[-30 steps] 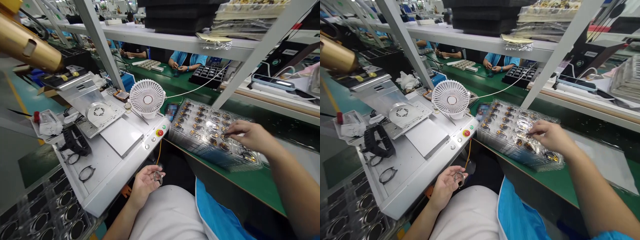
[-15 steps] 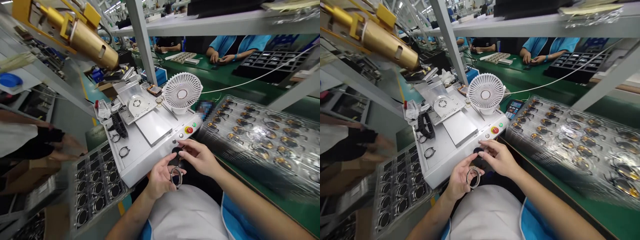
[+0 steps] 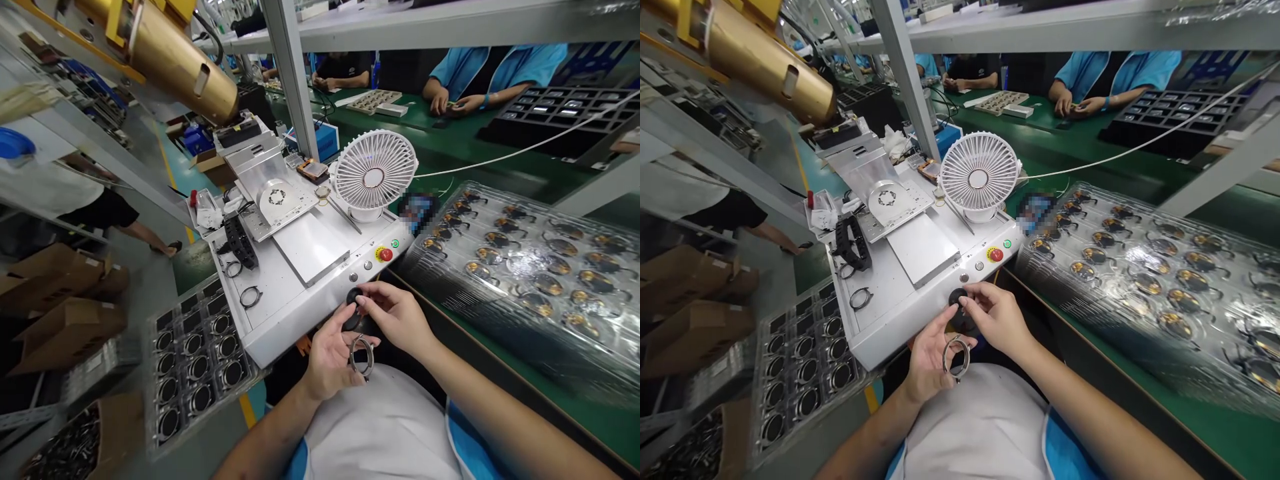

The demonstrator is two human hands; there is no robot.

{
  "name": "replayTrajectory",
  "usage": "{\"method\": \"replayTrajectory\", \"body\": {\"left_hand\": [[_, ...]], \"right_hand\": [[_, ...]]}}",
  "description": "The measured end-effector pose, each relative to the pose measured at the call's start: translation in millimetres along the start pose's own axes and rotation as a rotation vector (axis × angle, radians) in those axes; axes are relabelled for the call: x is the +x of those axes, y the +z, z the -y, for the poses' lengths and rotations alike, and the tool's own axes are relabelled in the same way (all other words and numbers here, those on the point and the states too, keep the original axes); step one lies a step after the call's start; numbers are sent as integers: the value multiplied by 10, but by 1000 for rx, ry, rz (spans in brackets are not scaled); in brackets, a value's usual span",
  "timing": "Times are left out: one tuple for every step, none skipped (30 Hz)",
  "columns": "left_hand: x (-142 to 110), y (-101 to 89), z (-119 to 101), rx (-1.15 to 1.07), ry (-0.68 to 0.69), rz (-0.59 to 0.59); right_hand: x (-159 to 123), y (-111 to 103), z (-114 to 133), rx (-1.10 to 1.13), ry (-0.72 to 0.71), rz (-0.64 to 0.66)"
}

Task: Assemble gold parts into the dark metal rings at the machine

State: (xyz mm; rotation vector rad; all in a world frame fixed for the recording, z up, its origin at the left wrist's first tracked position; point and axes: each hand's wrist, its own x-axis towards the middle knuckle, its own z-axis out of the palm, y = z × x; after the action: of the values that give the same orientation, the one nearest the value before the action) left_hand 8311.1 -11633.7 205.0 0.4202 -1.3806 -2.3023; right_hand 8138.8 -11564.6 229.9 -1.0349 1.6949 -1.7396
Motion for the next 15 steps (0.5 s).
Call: {"method": "replayTrajectory", "body": {"left_hand": [[-6,-4,14,11,-4,5],[-9,-12,22,21,4,7],[-9,-23,23,29,17,8],[-6,-37,16,36,26,13],[-2,-52,3,39,30,22],[2,-68,-16,40,23,37],[5,-79,-36,37,12,54],[5,-86,-56,33,-4,67],[3,-86,-73,27,-12,74],[-2,-79,-85,20,-10,69],[-8,-65,-91,11,2,57],[-14,-48,-91,2,19,44],[-19,-31,-86,-8,38,36],[-23,-15,-77,-18,53,33],[-25,-3,-65,-26,63,33]], "right_hand": [[1,-3,3,42,49,41],[3,-10,10,68,70,70],[7,-22,20,72,62,84],[11,-38,33,53,34,98],[15,-55,45,20,-5,114],[20,-72,58,-21,-49,132],[23,-85,70,-63,-94,141],[23,-92,79,-99,-135,136],[21,-91,86,-128,-170,114],[16,-83,91,-153,-203,75],[7,-68,91,-177,-235,30],[-3,-49,88,-199,-266,-9],[-15,-27,82,-218,-296,-40],[-26,-5,73,-236,-323,-61],[-37,14,62,-252,-347,-76]]}}
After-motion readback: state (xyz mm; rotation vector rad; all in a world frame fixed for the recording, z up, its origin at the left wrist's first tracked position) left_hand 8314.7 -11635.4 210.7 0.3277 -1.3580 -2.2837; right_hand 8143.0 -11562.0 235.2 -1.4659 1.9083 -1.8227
